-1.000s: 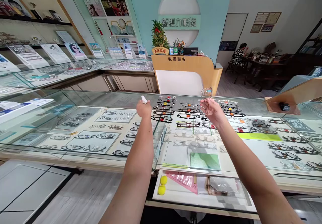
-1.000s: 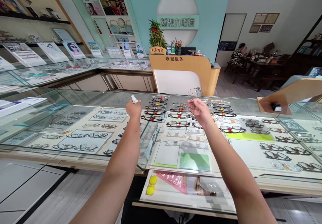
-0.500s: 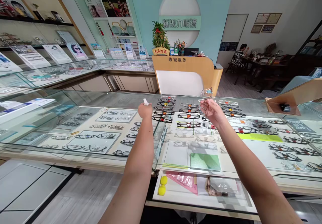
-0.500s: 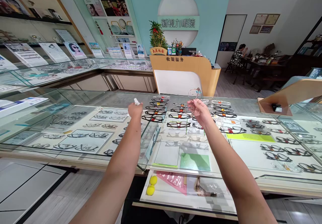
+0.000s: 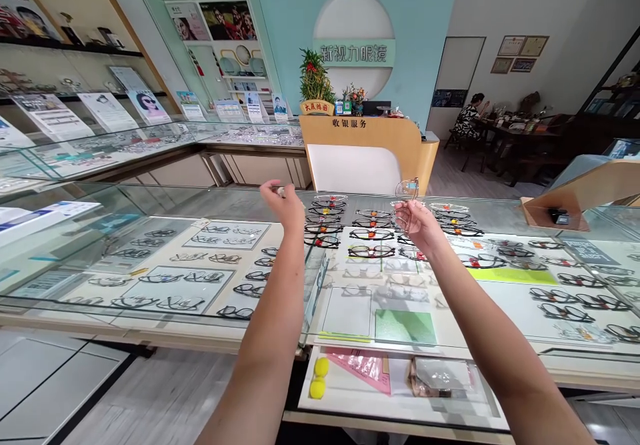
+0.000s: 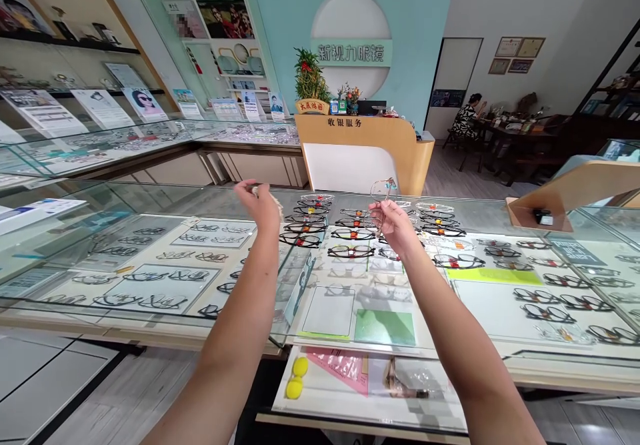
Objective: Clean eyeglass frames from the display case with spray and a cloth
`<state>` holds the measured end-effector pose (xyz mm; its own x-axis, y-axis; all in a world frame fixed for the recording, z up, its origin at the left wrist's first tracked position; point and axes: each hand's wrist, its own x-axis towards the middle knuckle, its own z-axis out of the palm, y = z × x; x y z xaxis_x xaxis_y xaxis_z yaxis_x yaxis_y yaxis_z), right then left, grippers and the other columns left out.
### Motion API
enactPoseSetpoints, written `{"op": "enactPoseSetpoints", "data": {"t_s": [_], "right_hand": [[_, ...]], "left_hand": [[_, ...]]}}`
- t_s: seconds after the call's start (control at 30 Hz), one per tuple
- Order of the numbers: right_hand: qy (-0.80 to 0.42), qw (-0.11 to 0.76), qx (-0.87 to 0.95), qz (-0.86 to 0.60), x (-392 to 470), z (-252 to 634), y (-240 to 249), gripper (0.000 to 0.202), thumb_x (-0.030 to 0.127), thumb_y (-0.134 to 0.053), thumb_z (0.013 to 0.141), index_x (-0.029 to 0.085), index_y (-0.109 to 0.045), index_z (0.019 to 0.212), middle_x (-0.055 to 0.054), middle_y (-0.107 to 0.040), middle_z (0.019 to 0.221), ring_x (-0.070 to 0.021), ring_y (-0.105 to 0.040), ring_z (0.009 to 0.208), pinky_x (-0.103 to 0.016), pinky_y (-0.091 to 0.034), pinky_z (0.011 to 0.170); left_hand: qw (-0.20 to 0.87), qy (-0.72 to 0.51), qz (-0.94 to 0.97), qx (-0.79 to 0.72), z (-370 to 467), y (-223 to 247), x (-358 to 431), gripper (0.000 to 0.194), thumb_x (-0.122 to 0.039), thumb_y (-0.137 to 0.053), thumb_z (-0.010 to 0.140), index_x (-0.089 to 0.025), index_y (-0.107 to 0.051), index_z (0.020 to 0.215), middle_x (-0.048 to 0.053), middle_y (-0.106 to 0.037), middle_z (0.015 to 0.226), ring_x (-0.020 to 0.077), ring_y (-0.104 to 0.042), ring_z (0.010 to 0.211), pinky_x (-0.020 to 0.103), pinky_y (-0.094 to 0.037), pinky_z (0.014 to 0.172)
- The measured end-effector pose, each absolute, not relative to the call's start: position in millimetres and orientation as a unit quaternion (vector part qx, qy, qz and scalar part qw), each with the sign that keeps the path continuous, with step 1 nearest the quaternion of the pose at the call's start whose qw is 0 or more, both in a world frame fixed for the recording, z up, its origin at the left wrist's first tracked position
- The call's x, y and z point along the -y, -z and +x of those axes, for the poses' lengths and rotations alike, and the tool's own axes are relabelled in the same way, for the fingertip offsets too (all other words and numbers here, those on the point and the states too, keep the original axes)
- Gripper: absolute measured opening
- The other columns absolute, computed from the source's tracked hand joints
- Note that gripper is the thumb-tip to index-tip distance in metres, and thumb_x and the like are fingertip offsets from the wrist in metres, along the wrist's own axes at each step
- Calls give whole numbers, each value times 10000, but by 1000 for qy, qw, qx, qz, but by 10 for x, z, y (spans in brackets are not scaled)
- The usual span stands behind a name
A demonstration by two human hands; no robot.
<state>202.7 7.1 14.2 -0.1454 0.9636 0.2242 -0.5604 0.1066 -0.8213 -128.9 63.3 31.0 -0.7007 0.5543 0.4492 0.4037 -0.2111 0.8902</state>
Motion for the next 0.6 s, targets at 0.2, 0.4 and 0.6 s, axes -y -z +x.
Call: {"op": "enactPoseSetpoints", "data": {"t_s": [0.2,0.4,0.6], "right_hand": [[-626,610,426,-232,-40,2014,-151,403,528,-1031,726,279,-745,863,10,-855,1009,-143,-779,882,-250,-656,834],[-637,601,426,-227,-34,2013,-166,414,519,-1039,719,265,-736,841,5,-850,998,-140,-785,918,-261,-652,956],[-624,595,453,-228,-12,1975,-172,425,548,-1029,720,273,-727,834,-5,-851,1001,-165,-792,963,-288,-644,1009]], "left_hand": [[477,-703,404,-339,-485,-329,-516,402,-295,-678,744,-274,-545,1123,-20,-506,840,181,-579,724,304,-508,687],[600,-628,407,-284,-122,-140,-408,450,-364,-951,706,-217,-657,1014,18,-699,925,176,-688,839,303,-548,779],[590,-612,417,-322,19,54,-383,622,-599,-1038,632,-207,-651,921,-8,-724,828,166,-689,739,306,-550,716]]}}
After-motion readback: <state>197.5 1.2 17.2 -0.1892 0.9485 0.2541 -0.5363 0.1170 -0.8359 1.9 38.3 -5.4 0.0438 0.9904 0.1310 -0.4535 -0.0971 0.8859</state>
